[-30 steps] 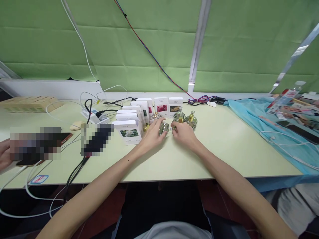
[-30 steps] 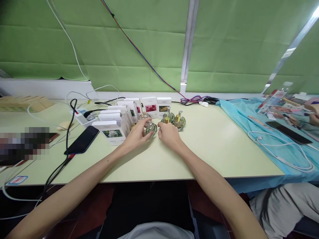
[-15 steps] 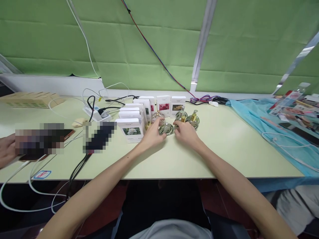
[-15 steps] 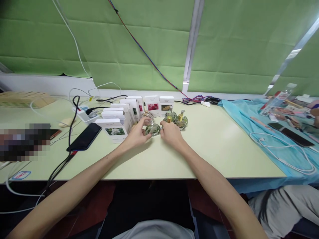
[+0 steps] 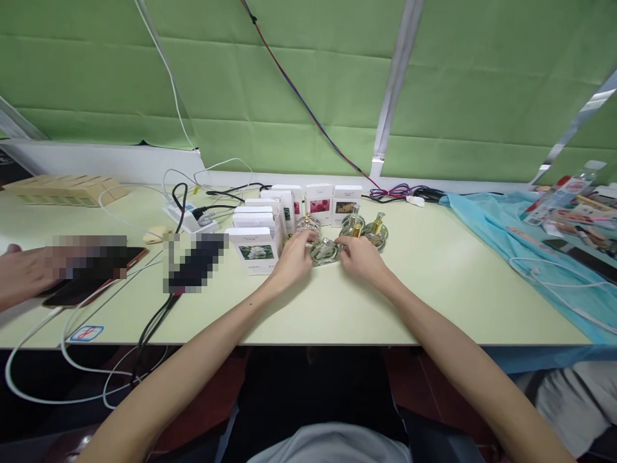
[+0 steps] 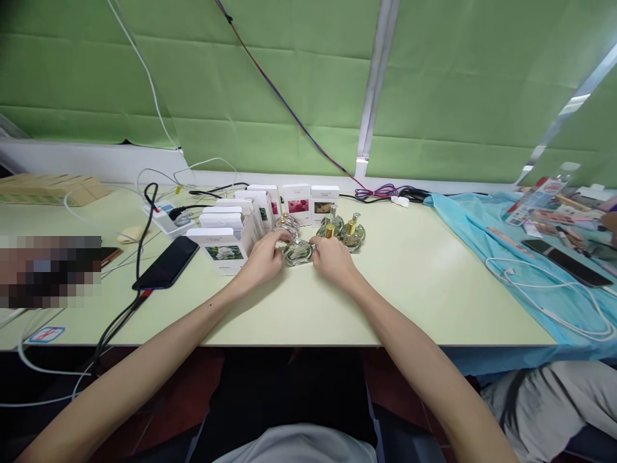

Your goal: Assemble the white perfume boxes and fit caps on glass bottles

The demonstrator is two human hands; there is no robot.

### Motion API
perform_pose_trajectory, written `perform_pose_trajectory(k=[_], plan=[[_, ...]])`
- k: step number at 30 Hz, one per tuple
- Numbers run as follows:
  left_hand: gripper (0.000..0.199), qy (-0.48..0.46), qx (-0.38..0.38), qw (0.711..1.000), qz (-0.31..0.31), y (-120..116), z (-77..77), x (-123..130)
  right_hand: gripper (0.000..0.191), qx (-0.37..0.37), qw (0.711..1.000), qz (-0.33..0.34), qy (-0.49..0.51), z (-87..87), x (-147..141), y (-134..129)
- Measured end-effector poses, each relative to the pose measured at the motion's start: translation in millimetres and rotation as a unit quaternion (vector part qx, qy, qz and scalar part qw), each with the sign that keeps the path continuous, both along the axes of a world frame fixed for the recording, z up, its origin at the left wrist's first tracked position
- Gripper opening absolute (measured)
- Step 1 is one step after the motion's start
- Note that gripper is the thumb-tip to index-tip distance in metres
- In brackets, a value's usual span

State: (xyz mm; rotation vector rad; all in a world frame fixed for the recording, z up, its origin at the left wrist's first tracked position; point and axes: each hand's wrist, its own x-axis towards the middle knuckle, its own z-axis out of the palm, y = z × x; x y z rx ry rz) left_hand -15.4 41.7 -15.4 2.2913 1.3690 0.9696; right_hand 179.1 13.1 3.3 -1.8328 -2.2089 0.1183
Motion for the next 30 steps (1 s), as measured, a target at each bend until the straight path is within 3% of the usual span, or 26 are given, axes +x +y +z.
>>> perform_pose_trajectory(k=[5, 10, 18, 24, 30], plan=[[0.064, 0.082, 0.006, 0.997, -0.001, 2, -14.9, 0, 0.042, 0.004, 1.0, 0.0, 0.005, -1.8, 0, 1], [0.069, 0.111, -0.006, 0.994, -0.001, 4, -17.9, 2, 0.041, 0.007, 1.0, 0.003, 0.013, -1.6, 0, 0], [0.063, 0.13, -0.034, 0.991, 0.009, 7, -12.5, 2, 0.045, -0.015, 1.0, 0.006, -0.004, -2.4, 1, 2], [0.047, 0.145, -0.048, 0.988, 0.024, 4, -10.4, 4, 0.049, -0.039, 0.999, 0.011, -0.029, -3.9, -1, 1], [0.04, 0.104, -0.014, 0.994, 0.034, -3, -7.9, 6, 0.048, -0.035, 0.999, 0.016, -0.035, -4.6, -1, 1]])
